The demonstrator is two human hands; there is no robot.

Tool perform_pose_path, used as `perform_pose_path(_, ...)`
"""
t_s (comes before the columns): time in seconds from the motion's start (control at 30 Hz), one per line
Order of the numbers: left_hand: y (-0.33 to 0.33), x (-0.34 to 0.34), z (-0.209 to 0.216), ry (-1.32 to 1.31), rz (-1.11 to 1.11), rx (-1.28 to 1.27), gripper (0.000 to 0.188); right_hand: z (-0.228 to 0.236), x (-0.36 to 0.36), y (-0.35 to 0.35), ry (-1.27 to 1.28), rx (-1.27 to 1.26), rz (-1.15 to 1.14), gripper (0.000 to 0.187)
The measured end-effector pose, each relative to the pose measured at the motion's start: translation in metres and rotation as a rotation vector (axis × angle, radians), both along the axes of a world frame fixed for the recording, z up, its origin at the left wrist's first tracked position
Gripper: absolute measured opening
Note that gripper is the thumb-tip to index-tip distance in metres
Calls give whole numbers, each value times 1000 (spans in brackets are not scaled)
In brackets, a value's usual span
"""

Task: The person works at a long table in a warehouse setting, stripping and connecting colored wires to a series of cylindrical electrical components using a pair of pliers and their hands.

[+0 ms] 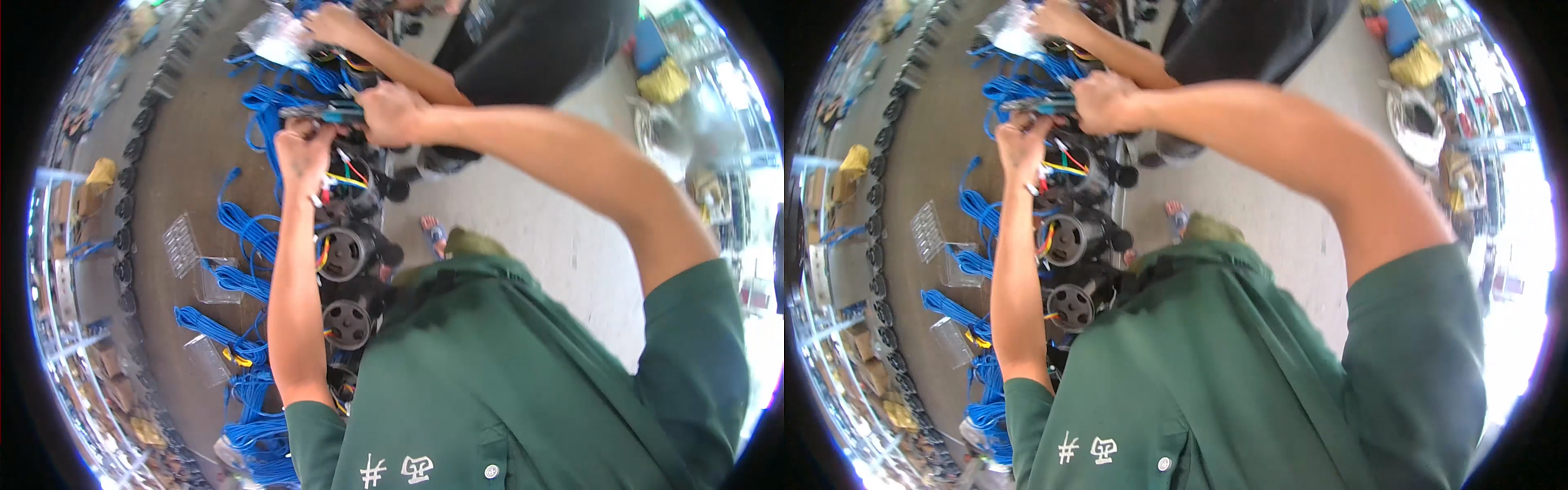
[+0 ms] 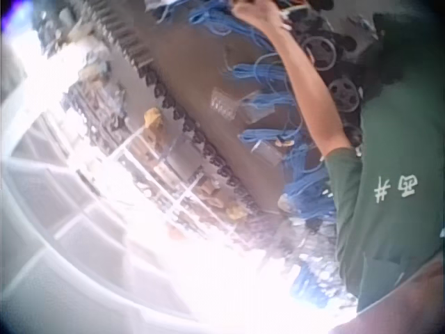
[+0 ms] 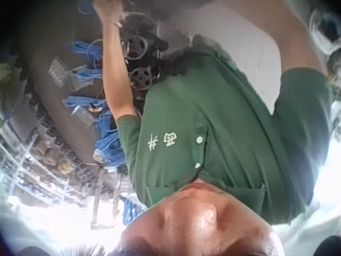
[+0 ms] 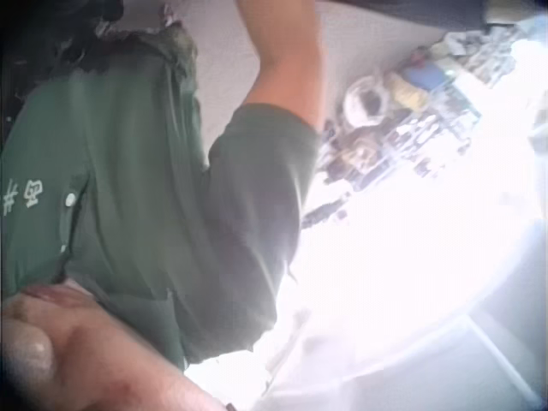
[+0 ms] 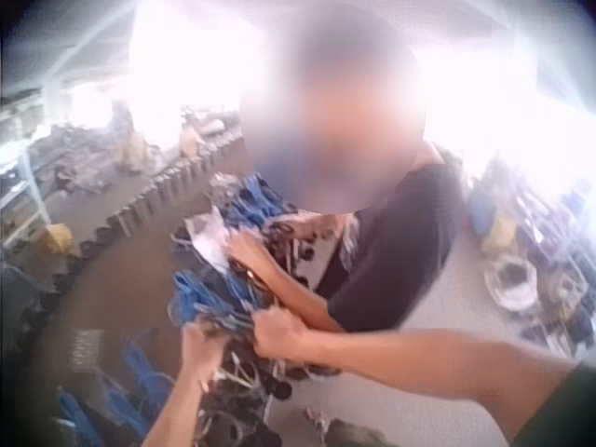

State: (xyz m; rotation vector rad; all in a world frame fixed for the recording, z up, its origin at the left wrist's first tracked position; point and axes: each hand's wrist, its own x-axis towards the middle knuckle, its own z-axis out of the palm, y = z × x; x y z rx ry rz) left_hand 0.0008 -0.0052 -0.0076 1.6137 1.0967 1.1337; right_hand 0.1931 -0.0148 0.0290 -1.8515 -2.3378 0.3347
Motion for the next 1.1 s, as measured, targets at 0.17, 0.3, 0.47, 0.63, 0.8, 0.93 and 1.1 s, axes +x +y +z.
perform_pose_path(0.17,-6,-6,-9,122,101,163,10,10,-6,-17,270,-313,-146,49)
perform_pose_path(0.3,-8,3,-5,116,133,81,18,7,9,-18,369,-2,-251,37)
perform_pose_path(0.47,-12,2,4,126,131,7,16,11,5,3,642,31,-162,33)
perform_pose_path(0.63,-15,3,10,129,128,-30,16,2,-14,24,662,-12,-151,29)
perform_pose_path(0.8,-16,0,7,98,112,50,18,-3,-14,32,573,-65,-168,24)
perform_pose_path(0.93,-13,-3,3,133,103,77,15,2,-15,30,575,-67,-166,25)
perform_pose_path(1.1,-1,-11,19,-60,159,-187,10,14,-8,-14,735,29,-275,22)
